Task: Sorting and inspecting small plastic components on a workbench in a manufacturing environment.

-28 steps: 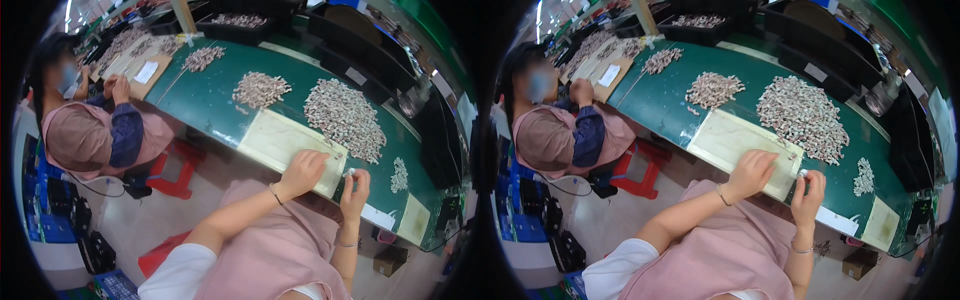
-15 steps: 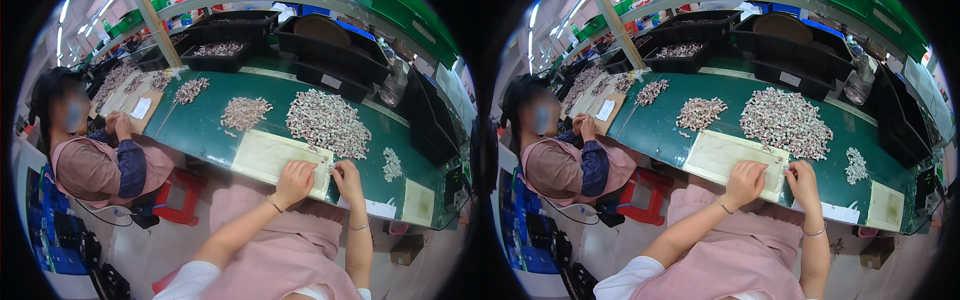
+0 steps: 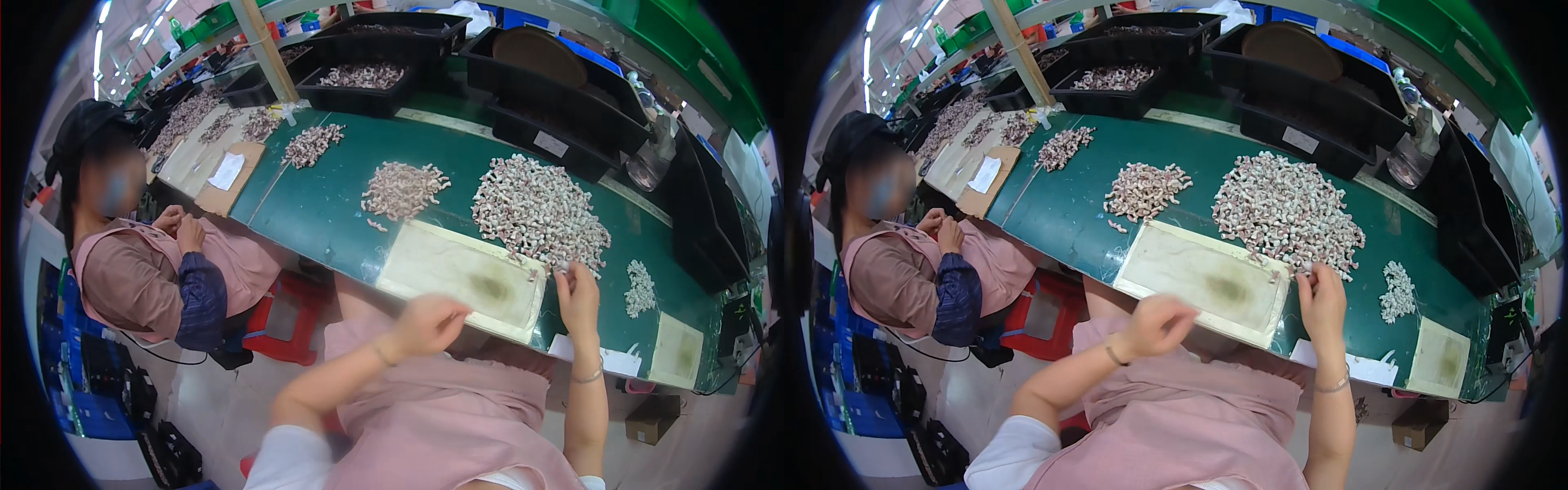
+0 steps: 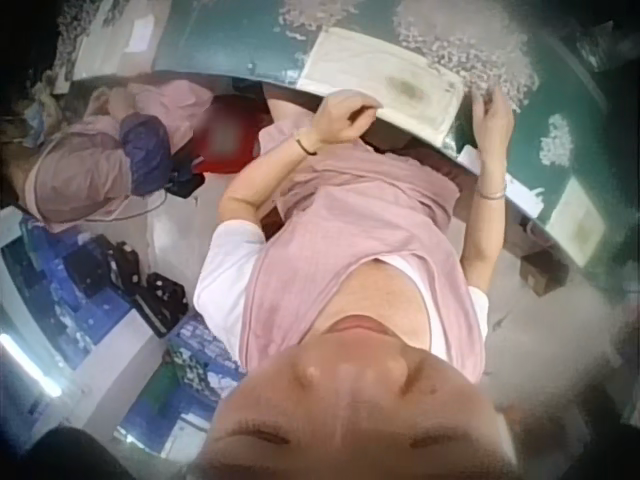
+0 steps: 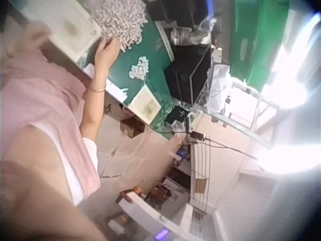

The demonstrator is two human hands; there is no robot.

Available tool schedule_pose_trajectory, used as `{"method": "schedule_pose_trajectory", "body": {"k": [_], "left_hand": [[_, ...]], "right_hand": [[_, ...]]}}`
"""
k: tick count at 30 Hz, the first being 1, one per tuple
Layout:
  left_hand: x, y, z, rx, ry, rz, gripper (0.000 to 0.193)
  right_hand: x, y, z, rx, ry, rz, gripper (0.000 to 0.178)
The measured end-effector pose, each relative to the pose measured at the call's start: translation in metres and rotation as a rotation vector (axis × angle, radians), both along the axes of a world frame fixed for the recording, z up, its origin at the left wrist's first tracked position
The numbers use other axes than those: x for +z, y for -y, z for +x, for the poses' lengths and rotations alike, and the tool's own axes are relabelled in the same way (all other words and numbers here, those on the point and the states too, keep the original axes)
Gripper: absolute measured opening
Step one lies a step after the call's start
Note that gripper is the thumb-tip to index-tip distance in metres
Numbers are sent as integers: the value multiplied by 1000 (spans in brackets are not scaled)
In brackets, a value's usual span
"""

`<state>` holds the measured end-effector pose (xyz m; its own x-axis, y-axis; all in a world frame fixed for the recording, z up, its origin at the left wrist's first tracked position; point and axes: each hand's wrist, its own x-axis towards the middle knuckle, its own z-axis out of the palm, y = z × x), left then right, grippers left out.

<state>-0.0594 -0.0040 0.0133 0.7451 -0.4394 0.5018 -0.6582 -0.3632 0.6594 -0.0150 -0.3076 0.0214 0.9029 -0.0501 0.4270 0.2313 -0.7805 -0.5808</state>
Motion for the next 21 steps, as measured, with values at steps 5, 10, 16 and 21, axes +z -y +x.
{"method": "schedule_pose_trajectory", "body": {"k": [5, 10, 16, 21], "left_hand": [[-74, -62, -31, 90, -6, 648, 16], [-78, -6, -4, 239, -182, 501, 21], [-137, 14, -5, 382, -483, 148, 27], [-155, 15, 36, 408, -108, 314, 27]], "right_hand": [[40, -10, -58, 503, -511, 259, 13], [13, -34, -76, 986, -699, 30, 22], [-26, -31, -86, 766, -669, 179, 25], [-149, -31, -76, 436, -348, -178, 44]]}}
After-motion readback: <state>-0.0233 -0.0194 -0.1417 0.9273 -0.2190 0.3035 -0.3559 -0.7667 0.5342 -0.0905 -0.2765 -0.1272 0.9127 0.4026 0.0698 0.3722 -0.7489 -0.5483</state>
